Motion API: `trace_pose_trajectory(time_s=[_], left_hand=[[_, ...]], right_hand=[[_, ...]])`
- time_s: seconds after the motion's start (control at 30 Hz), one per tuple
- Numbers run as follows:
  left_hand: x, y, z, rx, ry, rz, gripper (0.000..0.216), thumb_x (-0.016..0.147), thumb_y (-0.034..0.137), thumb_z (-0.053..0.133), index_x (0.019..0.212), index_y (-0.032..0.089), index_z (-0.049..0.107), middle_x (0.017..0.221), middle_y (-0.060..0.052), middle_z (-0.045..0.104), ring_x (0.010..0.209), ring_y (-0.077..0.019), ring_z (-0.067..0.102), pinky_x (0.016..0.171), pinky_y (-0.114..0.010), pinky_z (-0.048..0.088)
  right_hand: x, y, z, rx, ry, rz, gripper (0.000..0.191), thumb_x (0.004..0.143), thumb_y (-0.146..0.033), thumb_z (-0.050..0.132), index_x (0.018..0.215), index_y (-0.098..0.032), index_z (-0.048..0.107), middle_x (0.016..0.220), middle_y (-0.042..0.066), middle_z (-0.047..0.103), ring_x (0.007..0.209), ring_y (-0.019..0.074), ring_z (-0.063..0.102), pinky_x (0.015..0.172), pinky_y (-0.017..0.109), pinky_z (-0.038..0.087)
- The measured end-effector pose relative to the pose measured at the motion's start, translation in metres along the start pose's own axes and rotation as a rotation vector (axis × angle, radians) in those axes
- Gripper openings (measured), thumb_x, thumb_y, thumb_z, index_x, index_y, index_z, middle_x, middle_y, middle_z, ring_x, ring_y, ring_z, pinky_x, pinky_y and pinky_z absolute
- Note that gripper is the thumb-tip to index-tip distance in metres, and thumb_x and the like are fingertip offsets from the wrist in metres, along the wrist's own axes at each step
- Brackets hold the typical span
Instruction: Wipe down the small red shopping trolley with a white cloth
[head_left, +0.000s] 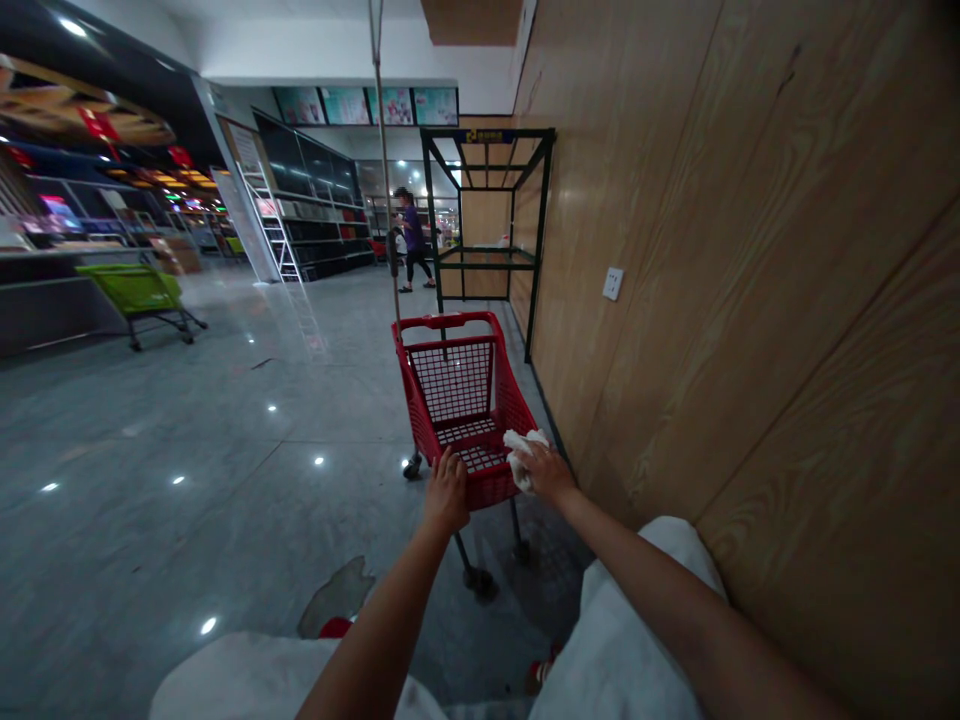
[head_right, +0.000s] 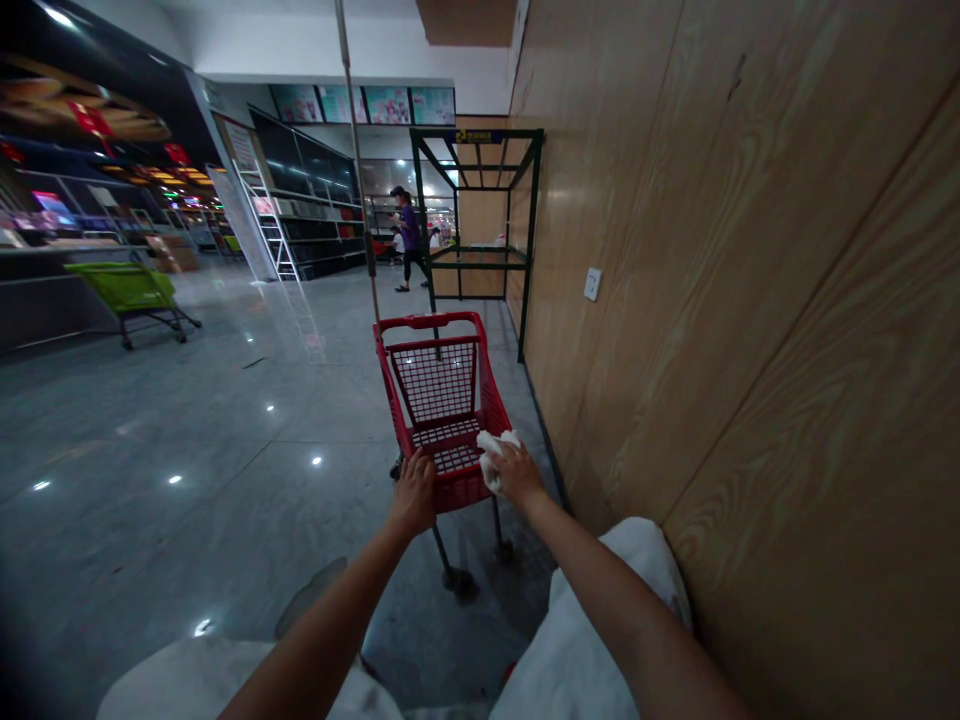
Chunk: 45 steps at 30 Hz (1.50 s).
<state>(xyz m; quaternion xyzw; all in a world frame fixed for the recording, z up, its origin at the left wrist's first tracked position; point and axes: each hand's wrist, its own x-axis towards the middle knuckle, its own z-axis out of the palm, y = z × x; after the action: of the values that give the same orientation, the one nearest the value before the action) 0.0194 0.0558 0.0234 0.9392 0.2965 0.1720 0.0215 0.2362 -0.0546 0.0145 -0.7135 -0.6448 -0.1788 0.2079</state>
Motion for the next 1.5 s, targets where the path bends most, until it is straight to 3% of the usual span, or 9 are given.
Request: trace_pose_trajectory(time_s=[0.3,0.47,0.63,0.73,1.0,1.1,1.2,1.33,1.5], left_hand=[[0.005,0.014,0.001,-0.035,-0.021,-0.030,0.070,0.063,0.015,0.058,0.130,0.012,0.041,0.139,-0.018,0.044,0.143,-0.0319,0.017,0.116,-0.051,0.016],[0.001,0.002,-0.002,-0.020,-0.037,0.016,0.074,0.057,0.010,0.059,0.129,0.014,0.042,0.139,-0.017,0.044,0.143,-0.0311,0.017,0.115,-0.052,0.017],[0.000,0.009,-0.001,-0.031,-0.011,0.004,0.069,0.054,0.006,0.057,0.122,0.013,0.047,0.138,-0.019,0.044,0.143,-0.0318,0.016,0.116,-0.052,0.017],[0.001,0.017,0.004,-0.032,-0.002,-0.018,0.068,0.054,0.007,0.058,0.121,0.012,0.047,0.139,-0.019,0.042,0.144,-0.0327,0.014,0.116,-0.053,0.017],[0.000,0.016,0.012,-0.070,0.052,-0.015,0.061,0.063,0.012,0.055,0.122,0.009,0.045,0.137,-0.022,0.043,0.143,-0.0330,0.015,0.114,-0.054,0.020],[-0.001,0.012,0.006,-0.063,0.004,-0.004,0.065,0.058,0.009,0.057,0.122,0.012,0.044,0.137,-0.019,0.044,0.143,-0.0322,0.016,0.114,-0.054,0.020],[-0.002,0.010,0.001,-0.066,-0.036,0.008,0.064,0.055,0.007,0.058,0.118,0.012,0.046,0.137,-0.019,0.044,0.143,-0.0316,0.016,0.116,-0.052,0.018],[0.000,0.015,0.003,-0.092,-0.009,-0.009,0.060,0.055,0.006,0.057,0.114,0.013,0.048,0.137,-0.019,0.043,0.144,-0.0313,0.014,0.116,-0.052,0.018],[0.002,0.023,0.010,-0.097,0.028,-0.027,0.066,0.055,0.009,0.058,0.119,0.010,0.047,0.138,-0.020,0.042,0.144,-0.0323,0.013,0.116,-0.052,0.019]], right_hand=[[0.009,-0.096,0.033,0.031,0.029,0.071,0.033,0.092,-0.028,0.047,0.123,-0.024,0.059,0.126,0.010,0.058,0.120,0.0250,0.045,0.110,0.050,0.018],[0.000,-0.051,0.023,0.000,0.003,-0.125,0.037,0.090,-0.022,0.048,0.126,-0.027,0.057,0.132,0.008,0.055,0.118,0.0234,0.047,0.113,0.048,0.016],[-0.012,0.002,0.004,-0.083,-0.016,-0.022,0.040,0.085,-0.017,0.051,0.123,-0.024,0.059,0.130,0.010,0.056,0.119,0.0246,0.047,0.111,0.047,0.021],[-0.015,-0.010,0.007,-0.111,0.039,0.086,0.036,0.086,-0.021,0.051,0.121,-0.023,0.060,0.130,0.012,0.054,0.121,0.0258,0.044,0.109,0.048,0.023],[-0.008,-0.097,0.038,-0.100,0.131,0.162,0.047,0.085,-0.046,0.057,0.125,-0.023,0.057,0.128,0.015,0.051,0.121,0.0325,0.038,0.107,0.063,0.009],[-0.004,-0.084,0.033,-0.098,0.087,0.099,0.029,0.089,-0.030,0.053,0.117,-0.028,0.062,0.122,0.009,0.057,0.114,0.0268,0.044,0.107,0.057,0.016],[-0.005,-0.047,0.020,-0.101,0.045,0.016,0.031,0.090,-0.020,0.051,0.117,-0.033,0.062,0.117,0.005,0.060,0.110,0.0222,0.048,0.107,0.049,0.023],[-0.012,-0.008,0.005,-0.176,0.052,0.073,0.033,0.092,-0.018,0.049,0.120,-0.031,0.062,0.121,0.006,0.058,0.113,0.0217,0.048,0.104,0.040,0.031],[-0.007,-0.054,0.019,-0.206,0.060,0.211,0.031,0.095,-0.021,0.047,0.122,-0.029,0.060,0.129,0.010,0.055,0.117,0.0245,0.048,0.100,0.046,0.035]])
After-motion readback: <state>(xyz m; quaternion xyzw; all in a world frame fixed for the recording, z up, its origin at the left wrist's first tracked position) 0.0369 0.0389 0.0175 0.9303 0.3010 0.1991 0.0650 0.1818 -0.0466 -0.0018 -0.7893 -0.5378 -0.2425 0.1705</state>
